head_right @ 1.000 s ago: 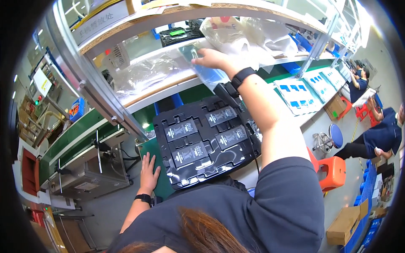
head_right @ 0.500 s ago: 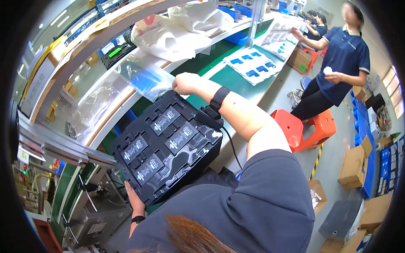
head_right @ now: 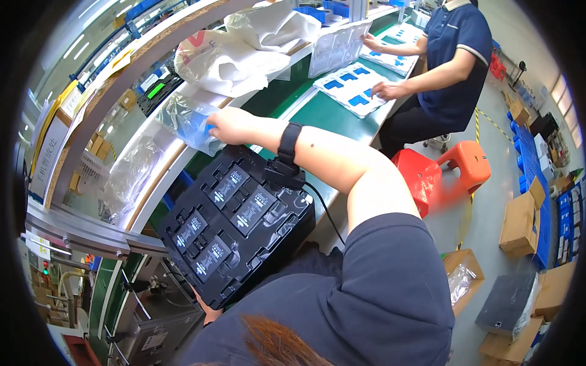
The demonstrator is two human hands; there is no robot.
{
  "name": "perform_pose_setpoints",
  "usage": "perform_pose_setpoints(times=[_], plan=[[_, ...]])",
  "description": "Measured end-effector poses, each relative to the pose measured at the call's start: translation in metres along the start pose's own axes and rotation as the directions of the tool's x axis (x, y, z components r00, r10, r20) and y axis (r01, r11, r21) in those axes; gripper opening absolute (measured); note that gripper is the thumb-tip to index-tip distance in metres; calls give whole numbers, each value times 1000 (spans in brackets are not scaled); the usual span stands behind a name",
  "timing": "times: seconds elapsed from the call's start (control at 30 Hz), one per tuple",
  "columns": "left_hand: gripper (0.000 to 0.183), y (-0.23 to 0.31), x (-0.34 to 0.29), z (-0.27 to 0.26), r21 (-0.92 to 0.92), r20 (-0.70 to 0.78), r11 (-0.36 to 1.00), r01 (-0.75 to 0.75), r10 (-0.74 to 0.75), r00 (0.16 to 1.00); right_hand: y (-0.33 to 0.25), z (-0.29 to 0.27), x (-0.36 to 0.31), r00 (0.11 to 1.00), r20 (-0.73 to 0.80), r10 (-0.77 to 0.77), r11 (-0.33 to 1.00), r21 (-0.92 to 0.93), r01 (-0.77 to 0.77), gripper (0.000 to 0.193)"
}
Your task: Packing blue protective sheets into black component trays at a factory assembly line workstation.
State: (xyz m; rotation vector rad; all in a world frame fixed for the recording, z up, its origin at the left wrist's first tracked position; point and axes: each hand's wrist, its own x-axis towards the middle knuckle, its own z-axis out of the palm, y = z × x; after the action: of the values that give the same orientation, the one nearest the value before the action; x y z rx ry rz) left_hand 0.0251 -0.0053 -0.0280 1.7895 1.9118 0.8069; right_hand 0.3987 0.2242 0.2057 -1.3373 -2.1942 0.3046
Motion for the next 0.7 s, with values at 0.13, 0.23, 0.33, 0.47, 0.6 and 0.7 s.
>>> perform_pose_setpoints(times=[0.13, 0.23, 0.33, 0.47, 0.6, 0.7], plan=[[75, 14, 1, -6, 134, 63, 990, -47, 38, 997, 4, 4, 14, 969, -113, -219, 970, -127, 205, 25], [60, 17, -1, -6, 152, 39, 988, -9, 4, 999, 9, 8, 25, 918, -166, -359, 916, -251, 313, 23], [45, 4, -4, -3, 224, 32, 975, 15, -23, 999, 11, 6, 31, 891, -99, -443, 827, -428, 363, 23], [35, 21, 0, -6, 260, 65, 964, 50, -69, 995, 13, 8, 32, 955, 76, -288, 764, -584, 277, 23], [33, 24, -1, -6, 288, 22, 956, 53, -62, 998, 8, 4, 32, 952, 178, -250, 731, -610, 306, 25], [35, 19, -2, -6, 275, -1, 961, 25, -25, 1000, -1, -5, 25, 931, 221, -289, 695, -621, 363, 26]])
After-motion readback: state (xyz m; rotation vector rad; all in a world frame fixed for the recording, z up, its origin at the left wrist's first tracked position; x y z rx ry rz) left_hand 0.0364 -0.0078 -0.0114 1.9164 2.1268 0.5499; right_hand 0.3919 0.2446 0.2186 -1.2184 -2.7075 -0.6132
